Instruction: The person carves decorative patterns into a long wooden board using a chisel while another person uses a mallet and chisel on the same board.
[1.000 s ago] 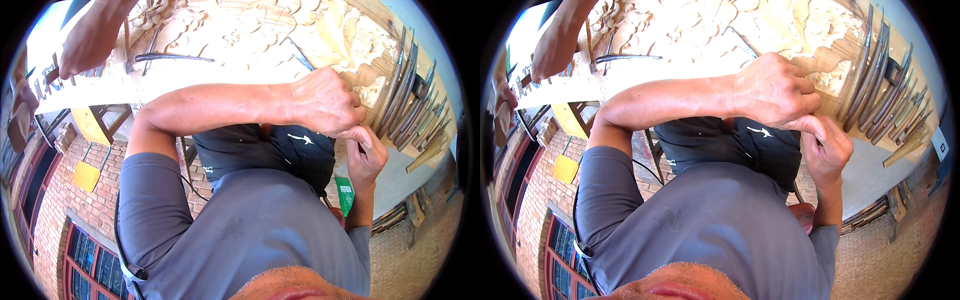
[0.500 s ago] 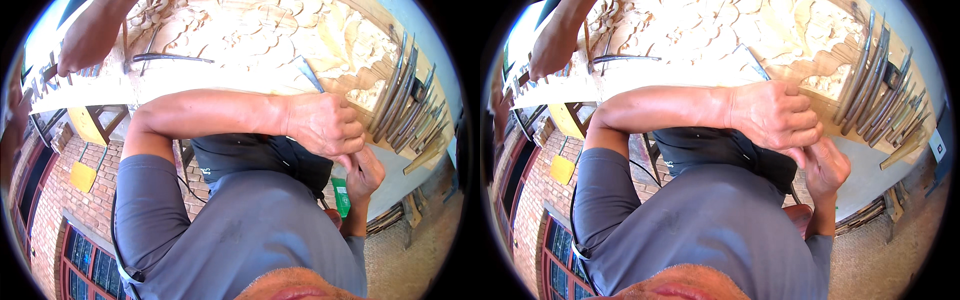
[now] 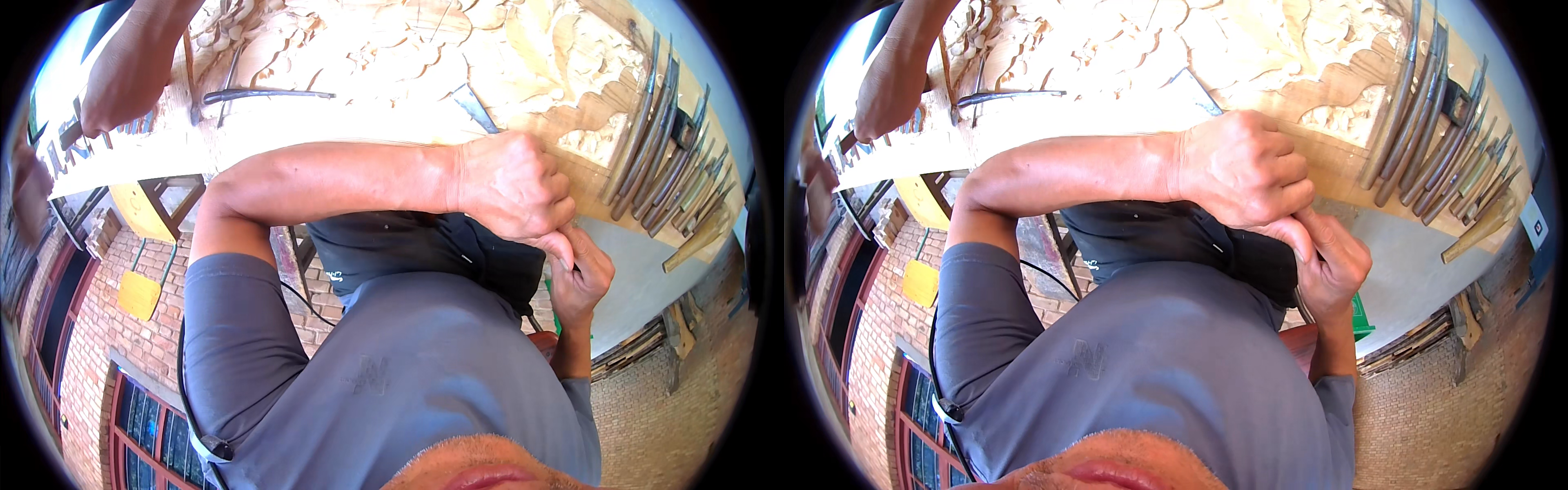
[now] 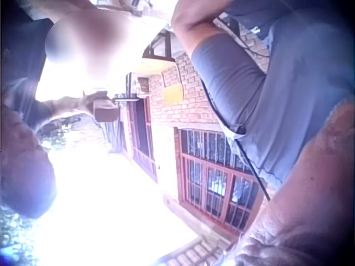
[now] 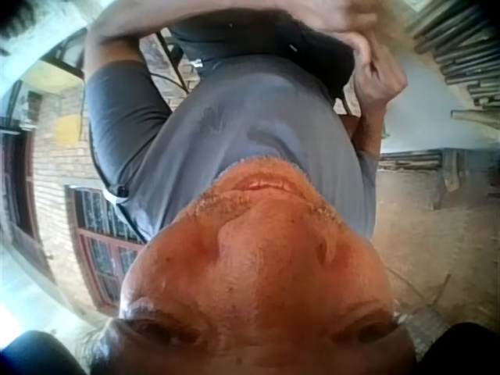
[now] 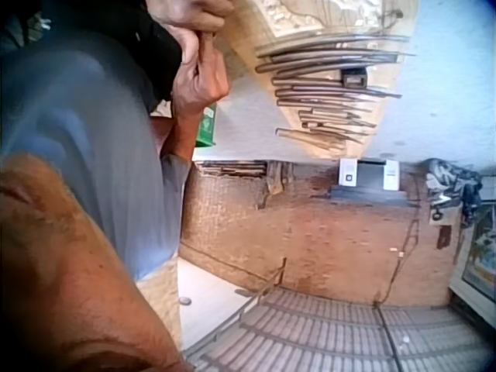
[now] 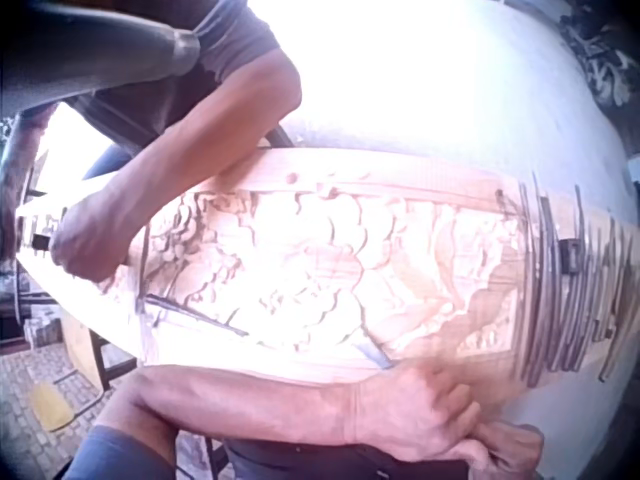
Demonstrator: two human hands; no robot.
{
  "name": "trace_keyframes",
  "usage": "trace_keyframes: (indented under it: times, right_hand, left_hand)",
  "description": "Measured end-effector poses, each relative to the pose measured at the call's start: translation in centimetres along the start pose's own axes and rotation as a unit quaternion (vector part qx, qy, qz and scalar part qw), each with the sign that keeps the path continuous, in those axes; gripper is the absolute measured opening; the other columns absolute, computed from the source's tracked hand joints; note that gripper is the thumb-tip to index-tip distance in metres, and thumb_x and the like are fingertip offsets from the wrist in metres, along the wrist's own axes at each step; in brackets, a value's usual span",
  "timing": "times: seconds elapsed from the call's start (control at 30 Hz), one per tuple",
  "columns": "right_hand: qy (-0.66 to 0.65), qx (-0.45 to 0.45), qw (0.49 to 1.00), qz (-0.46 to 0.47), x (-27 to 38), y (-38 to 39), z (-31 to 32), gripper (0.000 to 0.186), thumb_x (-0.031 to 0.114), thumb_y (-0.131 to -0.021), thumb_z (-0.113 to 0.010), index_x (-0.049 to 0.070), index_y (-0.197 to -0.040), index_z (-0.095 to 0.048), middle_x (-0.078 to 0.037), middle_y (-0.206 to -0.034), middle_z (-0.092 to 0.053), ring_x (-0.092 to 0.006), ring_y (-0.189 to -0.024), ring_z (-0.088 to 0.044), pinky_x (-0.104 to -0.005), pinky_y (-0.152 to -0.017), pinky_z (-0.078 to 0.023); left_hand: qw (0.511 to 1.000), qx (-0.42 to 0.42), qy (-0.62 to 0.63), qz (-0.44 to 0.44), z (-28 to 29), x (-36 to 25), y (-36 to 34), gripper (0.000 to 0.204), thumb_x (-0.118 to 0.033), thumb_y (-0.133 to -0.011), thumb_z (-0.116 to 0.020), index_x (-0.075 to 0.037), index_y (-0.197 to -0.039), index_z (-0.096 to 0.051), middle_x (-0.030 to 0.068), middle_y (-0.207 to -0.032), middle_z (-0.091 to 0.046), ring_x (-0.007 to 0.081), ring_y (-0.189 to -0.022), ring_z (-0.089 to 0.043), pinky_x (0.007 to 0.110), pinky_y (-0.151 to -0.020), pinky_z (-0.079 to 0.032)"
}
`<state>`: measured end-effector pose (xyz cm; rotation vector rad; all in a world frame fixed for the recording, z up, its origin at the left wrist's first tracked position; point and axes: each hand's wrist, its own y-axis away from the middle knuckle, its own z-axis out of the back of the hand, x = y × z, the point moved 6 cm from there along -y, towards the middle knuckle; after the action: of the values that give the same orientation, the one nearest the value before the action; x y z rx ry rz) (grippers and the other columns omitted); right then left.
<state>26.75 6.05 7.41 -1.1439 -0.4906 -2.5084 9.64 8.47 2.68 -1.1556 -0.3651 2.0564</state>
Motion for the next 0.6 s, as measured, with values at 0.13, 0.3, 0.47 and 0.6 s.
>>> trace_keyframes:
  times: [0.13, 0.3, 0.47, 0.6]
  right_hand:
    - [0.005, -0.001, 1.000, -0.010, 0.3, -0.1, 0.3, 0.036, -0.006, -0.089, -0.085, -0.003, -0.124, -0.082, -0.012, -0.081, -0.069, -0.0196, -0.065, -0.064, -0.0311, -0.061, -0.049]
    - [-0.018, -0.005, 1.000, -0.015, -0.1, -0.1, -0.1, 0.028, -0.006, -0.089, -0.085, -0.005, -0.117, -0.080, -0.013, -0.083, -0.070, -0.0209, -0.068, -0.065, -0.0315, -0.064, -0.051]
    - [-0.012, 0.035, 0.999, -0.039, -0.6, 0.4, -0.4, 0.035, -0.013, -0.088, -0.080, -0.010, -0.122, -0.077, -0.019, -0.103, -0.081, -0.0250, -0.088, -0.077, -0.0345, -0.081, -0.058]
    - [-0.009, -0.002, 1.000, -0.027, -0.1, 0.2, -0.6, 0.026, -0.010, -0.089, -0.082, -0.009, -0.114, -0.076, -0.016, -0.092, -0.077, -0.0243, -0.078, -0.073, -0.0332, -0.073, -0.056]
  left_hand:
    - [1.000, -0.001, 0.004, -0.001, -0.1, 0.0, -0.2, 0.065, -0.070, -0.099, -0.066, -0.014, -0.070, -0.050, 0.0005, -0.065, -0.047, 0.0198, -0.054, -0.058, 0.036, -0.049, -0.047]
    - [1.000, 0.006, -0.001, -0.002, -0.2, -0.1, -0.3, 0.066, -0.071, -0.101, -0.064, -0.015, -0.070, -0.050, 0.0004, -0.065, -0.048, 0.0194, -0.055, -0.058, 0.035, -0.049, -0.048]
    - [1.000, 0.022, -0.015, -0.009, -1.0, -0.4, -0.4, 0.065, -0.071, -0.101, -0.063, -0.014, -0.070, -0.051, 0.0003, -0.066, -0.050, 0.0193, -0.055, -0.059, 0.035, -0.051, -0.049]
    - [1.000, 0.025, -0.010, -0.004, -1.1, -0.4, -0.4, 0.065, -0.071, -0.101, -0.063, -0.015, -0.069, -0.052, 0.0006, -0.065, -0.051, 0.0197, -0.056, -0.060, 0.035, -0.051, -0.050]
